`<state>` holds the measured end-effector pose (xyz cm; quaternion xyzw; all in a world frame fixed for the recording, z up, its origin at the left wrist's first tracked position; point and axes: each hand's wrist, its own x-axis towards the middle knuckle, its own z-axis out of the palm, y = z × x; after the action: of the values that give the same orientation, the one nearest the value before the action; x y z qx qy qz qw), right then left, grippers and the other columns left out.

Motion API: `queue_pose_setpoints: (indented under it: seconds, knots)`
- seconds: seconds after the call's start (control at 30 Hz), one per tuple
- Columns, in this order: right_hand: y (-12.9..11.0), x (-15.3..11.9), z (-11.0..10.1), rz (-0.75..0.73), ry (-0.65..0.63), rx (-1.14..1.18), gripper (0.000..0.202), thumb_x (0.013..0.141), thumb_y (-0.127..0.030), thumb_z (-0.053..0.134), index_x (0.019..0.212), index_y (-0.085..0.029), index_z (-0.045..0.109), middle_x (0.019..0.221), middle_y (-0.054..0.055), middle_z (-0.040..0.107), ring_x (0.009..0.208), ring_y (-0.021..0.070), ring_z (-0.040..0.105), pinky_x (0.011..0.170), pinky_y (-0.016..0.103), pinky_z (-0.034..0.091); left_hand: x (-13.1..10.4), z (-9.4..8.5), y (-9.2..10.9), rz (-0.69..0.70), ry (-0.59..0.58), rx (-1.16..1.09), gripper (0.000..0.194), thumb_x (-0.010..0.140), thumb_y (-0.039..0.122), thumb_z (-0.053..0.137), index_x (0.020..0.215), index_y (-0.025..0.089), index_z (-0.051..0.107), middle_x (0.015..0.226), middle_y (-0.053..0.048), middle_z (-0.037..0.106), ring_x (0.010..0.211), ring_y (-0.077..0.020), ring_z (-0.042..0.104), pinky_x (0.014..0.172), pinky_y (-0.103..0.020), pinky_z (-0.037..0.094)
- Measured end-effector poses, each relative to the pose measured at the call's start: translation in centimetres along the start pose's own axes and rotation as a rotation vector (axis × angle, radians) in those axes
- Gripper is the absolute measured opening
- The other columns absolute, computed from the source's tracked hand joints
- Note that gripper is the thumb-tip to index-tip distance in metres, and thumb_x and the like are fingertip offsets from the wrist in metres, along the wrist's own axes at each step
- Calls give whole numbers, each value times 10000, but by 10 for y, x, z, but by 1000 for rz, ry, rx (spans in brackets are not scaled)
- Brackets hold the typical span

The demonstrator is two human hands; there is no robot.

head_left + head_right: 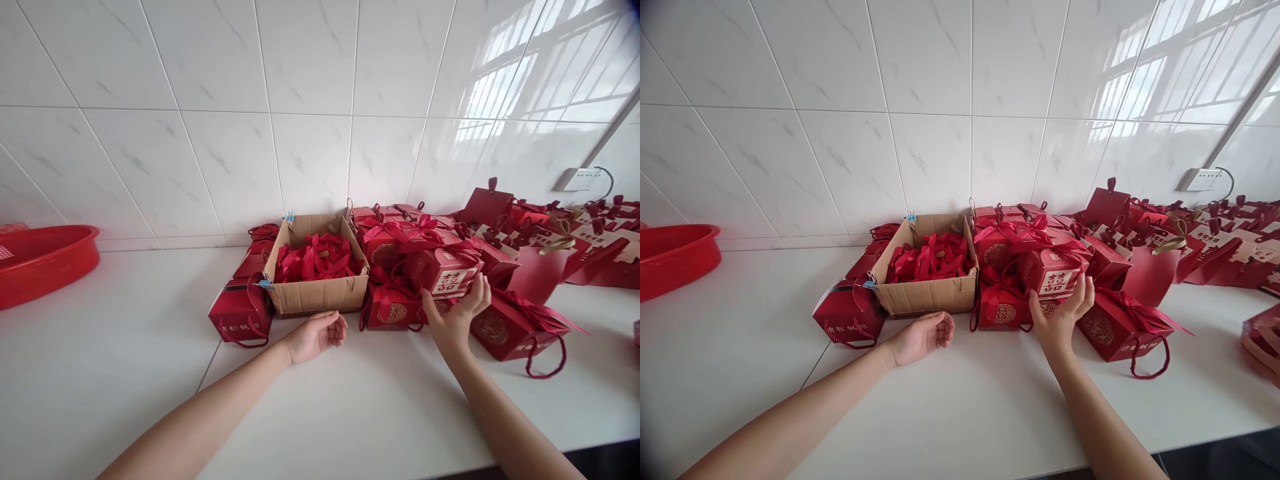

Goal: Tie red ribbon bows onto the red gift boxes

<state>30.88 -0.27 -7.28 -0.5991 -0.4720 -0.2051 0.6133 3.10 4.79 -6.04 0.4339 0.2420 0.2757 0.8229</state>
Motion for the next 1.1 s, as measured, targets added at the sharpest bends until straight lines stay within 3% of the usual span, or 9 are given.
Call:
queue_pose_setpoints:
  seconds: [0.6,1.1]
  knots:
    - [-23,-1,-6,-79,-17,10,832,806,-402,591,1471,-217,126,1438,180,149,1369,375,155,1040,652,227,-1,-1,-1,21,-31,31,305,775,410,684,796,107,651,720,-48,611,669,-131,558,649,-263,402]
    - [-27,-5,-4,-130,-65,17,753,832,-331,557,1461,-233,155,1436,164,157,1374,360,169,1052,635,224,-2,-1,1,7,-35,7,284,766,384,699,754,106,637,707,-47,601,679,-140,563,653,-271,392]
